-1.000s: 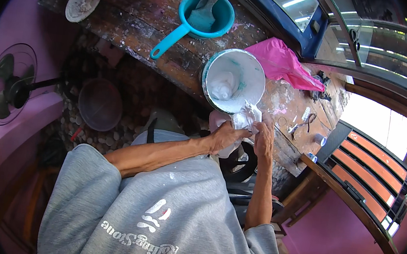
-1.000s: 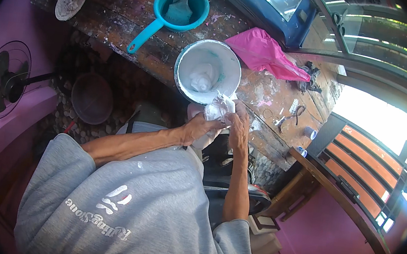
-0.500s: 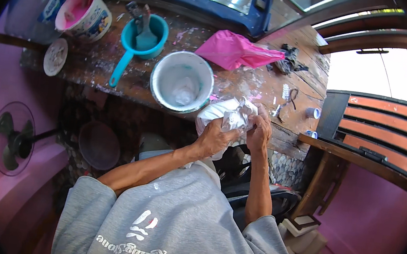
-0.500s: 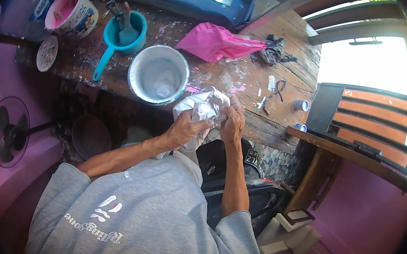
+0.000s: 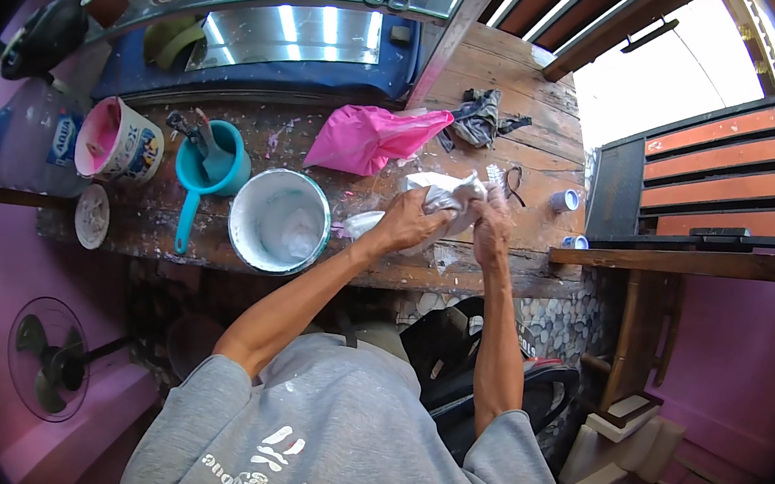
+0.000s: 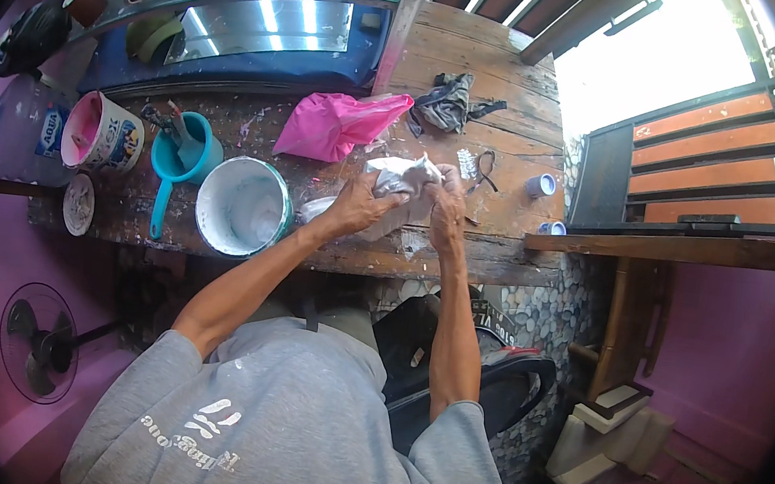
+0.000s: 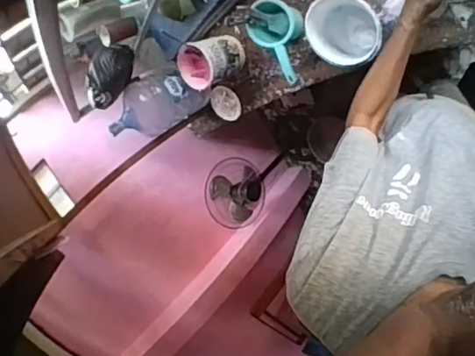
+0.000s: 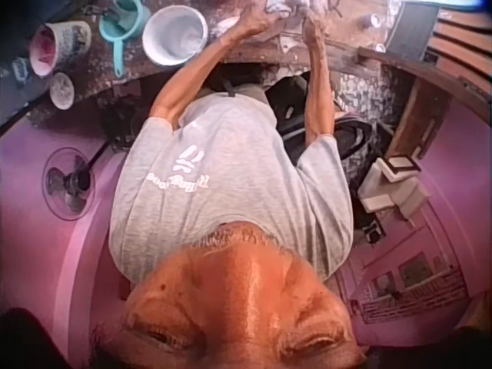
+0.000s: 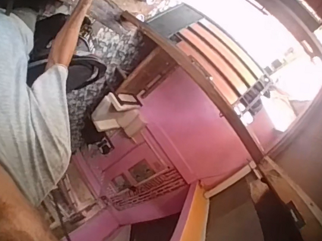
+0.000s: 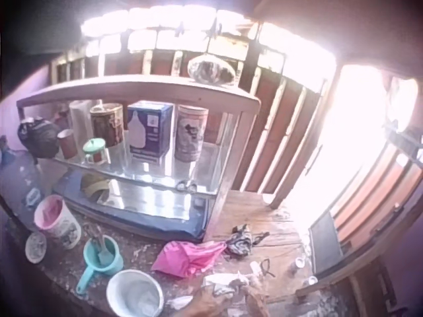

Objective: The person adds a powdery material from a bag into a plastic container, then mixes it with water using a spatula to prepare a smooth compound.

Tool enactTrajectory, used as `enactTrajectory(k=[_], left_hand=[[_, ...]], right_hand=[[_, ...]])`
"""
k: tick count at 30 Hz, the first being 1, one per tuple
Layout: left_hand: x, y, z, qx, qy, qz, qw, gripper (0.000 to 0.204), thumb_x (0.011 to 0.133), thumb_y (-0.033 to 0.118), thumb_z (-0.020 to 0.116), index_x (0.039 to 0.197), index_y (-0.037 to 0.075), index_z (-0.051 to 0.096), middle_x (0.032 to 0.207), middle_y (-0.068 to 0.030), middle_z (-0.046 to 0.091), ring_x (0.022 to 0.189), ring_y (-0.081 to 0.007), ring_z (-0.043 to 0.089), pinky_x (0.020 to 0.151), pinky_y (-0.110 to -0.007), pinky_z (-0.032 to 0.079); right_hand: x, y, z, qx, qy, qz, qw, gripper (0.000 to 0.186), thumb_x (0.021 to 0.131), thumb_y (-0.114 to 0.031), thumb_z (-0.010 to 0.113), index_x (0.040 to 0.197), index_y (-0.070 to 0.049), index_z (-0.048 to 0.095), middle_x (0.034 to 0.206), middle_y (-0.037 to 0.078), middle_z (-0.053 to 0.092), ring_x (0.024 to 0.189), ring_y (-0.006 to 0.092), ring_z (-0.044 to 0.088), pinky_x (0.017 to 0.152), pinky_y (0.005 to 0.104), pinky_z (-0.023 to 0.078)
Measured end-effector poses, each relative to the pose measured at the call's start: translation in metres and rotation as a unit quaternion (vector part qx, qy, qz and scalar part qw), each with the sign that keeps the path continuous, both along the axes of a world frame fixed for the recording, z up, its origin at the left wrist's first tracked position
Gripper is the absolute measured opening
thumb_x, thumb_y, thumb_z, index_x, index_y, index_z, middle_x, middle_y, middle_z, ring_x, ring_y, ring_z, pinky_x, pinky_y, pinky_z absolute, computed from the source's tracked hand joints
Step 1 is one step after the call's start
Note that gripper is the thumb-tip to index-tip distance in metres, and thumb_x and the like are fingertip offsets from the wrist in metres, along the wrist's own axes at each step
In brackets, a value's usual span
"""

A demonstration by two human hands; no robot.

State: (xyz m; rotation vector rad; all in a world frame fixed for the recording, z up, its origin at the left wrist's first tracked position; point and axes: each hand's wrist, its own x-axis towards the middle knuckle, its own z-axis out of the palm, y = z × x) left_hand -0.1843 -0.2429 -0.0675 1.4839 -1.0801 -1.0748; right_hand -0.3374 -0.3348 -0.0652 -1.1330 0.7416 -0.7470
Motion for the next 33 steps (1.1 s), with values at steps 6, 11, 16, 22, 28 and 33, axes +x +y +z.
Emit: enactTrajectory(k=[6, 11, 16, 22, 28, 33], left_hand=[[0.002, 0.011, -0.029, 0.018, -0.061, 0.017, 0.998, 0.037, 0.084, 0.024, 0.07, 0.111, 0.001, 0.06, 0.095, -0.0105, 0.067, 0.086, -0.0166, 0.062, 0.077, -0.034, 0.049], [0.001, 0.02, -0.027, -0.043, -0.076, 0.067, 0.994, 0.043, 0.083, 0.025, 0.07, 0.115, 0.0, 0.058, 0.094, -0.0135, 0.066, 0.089, -0.022, 0.064, 0.078, -0.035, 0.049], [0.006, 0.021, -0.026, -0.104, -0.114, 0.1, 0.983, 0.034, 0.083, 0.023, 0.07, 0.105, -0.002, 0.066, 0.095, -0.0195, 0.066, 0.089, -0.0297, 0.065, 0.078, -0.035, 0.05], [0.01, 0.02, -0.013, -0.126, -0.135, 0.115, 0.976, 0.019, 0.083, 0.013, 0.07, 0.097, 0.001, 0.07, 0.081, -0.0119, 0.067, 0.074, -0.0203, 0.064, 0.065, -0.031, 0.048], [0.012, 0.012, -0.009, -0.078, -0.143, 0.134, 0.978, 0.019, 0.082, 0.015, 0.07, 0.096, 0.003, 0.07, 0.079, -0.012, 0.066, 0.07, -0.0228, 0.064, 0.063, -0.033, 0.048], [0.025, 0.009, -0.005, -0.085, -0.249, 0.058, 0.963, 0.02, 0.085, 0.02, 0.067, 0.095, 0.003, 0.069, 0.079, -0.0125, 0.065, 0.072, -0.0268, 0.063, 0.066, -0.037, 0.048]], right_hand=[[-0.004, 0.019, -0.04, -0.011, 0.033, -0.048, 0.998, 0.028, 0.089, -0.011, 0.06, 0.112, -0.003, 0.046, 0.098, 0.007, 0.059, 0.087, 0.0107, 0.054, 0.076, 0.026, 0.045], [-0.009, 0.026, -0.032, -0.068, 0.082, -0.058, 0.993, 0.029, 0.088, -0.014, 0.066, 0.11, 0.003, 0.058, 0.096, 0.006, 0.063, 0.086, 0.0104, 0.057, 0.074, 0.0253, 0.046], [-0.014, 0.037, -0.042, -0.108, 0.171, -0.153, 0.967, 0.022, 0.084, -0.014, 0.069, 0.098, 0.003, 0.066, 0.089, 0.008, 0.065, 0.079, 0.0128, 0.06, 0.07, 0.0274, 0.048], [-0.012, 0.045, -0.04, -0.203, 0.212, -0.215, 0.931, 0.019, 0.083, -0.013, 0.07, 0.092, 0.003, 0.068, 0.087, 0.008, 0.065, 0.077, 0.0142, 0.062, 0.069, 0.027, 0.049], [-0.005, 0.038, -0.025, -0.187, 0.254, -0.208, 0.926, 0.018, 0.084, -0.014, 0.068, 0.092, 0.003, 0.068, 0.081, 0.01, 0.068, 0.073, 0.0164, 0.064, 0.069, 0.0289, 0.051], [-0.006, 0.034, -0.03, -0.278, 0.268, -0.177, 0.905, 0.018, 0.086, -0.014, 0.066, 0.091, 0.003, 0.067, 0.081, 0.012, 0.068, 0.07, 0.0166, 0.064, 0.067, 0.0286, 0.051]])
